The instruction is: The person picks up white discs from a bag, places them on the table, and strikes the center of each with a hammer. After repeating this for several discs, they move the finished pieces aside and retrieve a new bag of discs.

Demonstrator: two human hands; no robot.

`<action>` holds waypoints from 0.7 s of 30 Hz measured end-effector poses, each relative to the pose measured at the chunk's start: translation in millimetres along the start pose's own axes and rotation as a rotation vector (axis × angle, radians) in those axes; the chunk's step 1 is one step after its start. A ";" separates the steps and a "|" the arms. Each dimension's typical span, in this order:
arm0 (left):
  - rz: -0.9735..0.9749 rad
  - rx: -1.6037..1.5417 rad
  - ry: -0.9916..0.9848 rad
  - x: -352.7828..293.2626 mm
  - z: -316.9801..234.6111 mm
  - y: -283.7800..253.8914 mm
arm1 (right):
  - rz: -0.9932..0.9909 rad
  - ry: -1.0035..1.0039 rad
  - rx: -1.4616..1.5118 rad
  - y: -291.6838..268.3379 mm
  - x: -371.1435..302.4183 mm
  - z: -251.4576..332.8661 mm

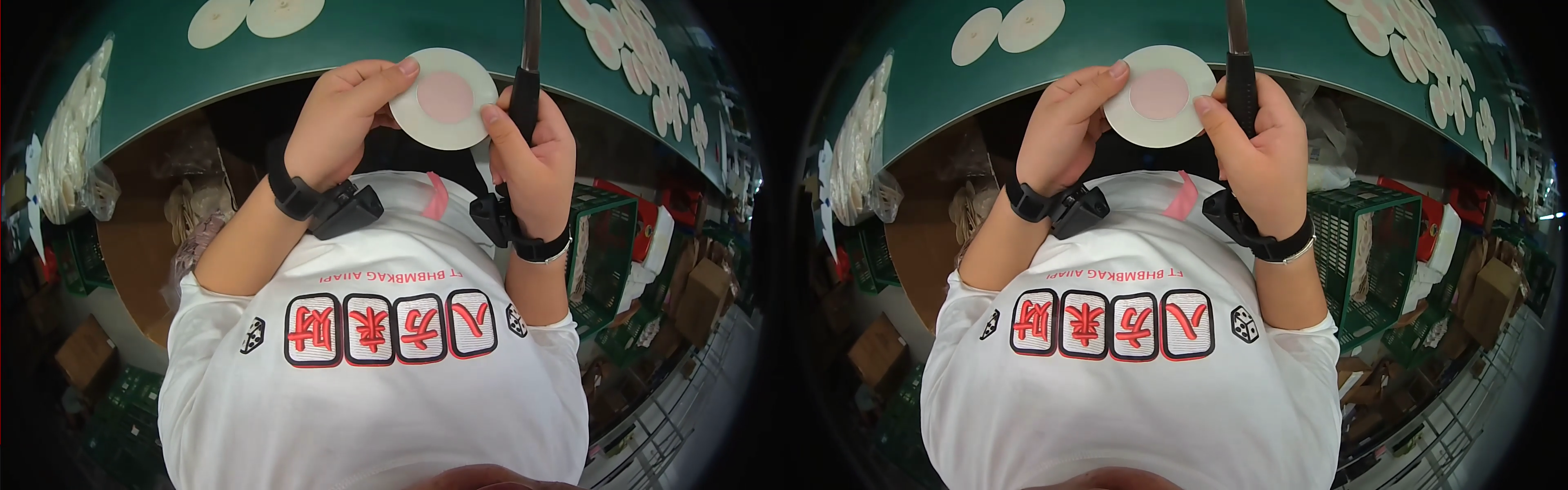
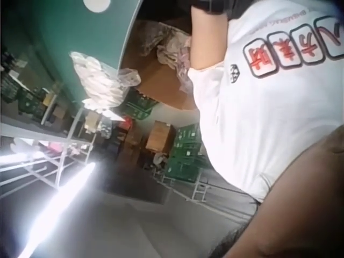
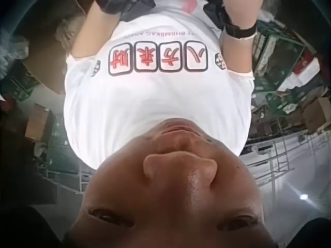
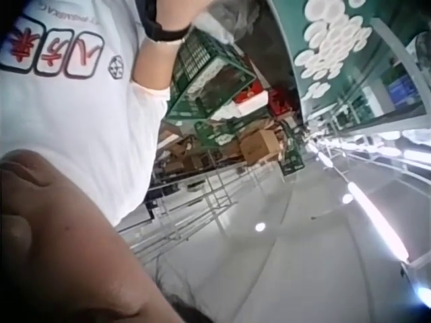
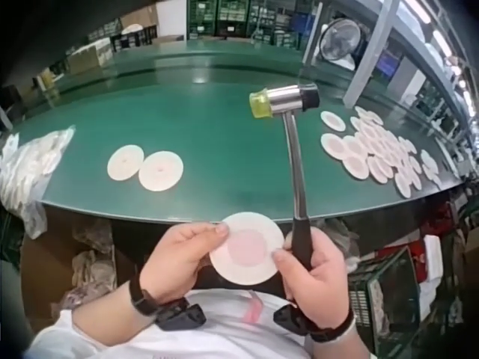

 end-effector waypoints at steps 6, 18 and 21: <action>0.054 -0.146 -0.104 3.2 5.9 -0.9 | -0.029 0.025 0.064 1.2 4.2 -6.2; 0.004 0.760 0.502 27.9 -51.7 -17.9 | -0.121 -0.041 0.071 2.9 3.6 2.2; -0.049 1.916 0.600 39.7 -72.2 -24.7 | -0.101 -0.028 0.053 0.0 -3.0 -3.2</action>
Point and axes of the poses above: each hand's wrist, its own x-axis towards the middle knuckle, its own y-axis out of the palm, z = x × y, the point moved 2 cm from there along x, towards the middle knuckle, and after that the axes turned 14 degrees about z, right-handed, at the moved point
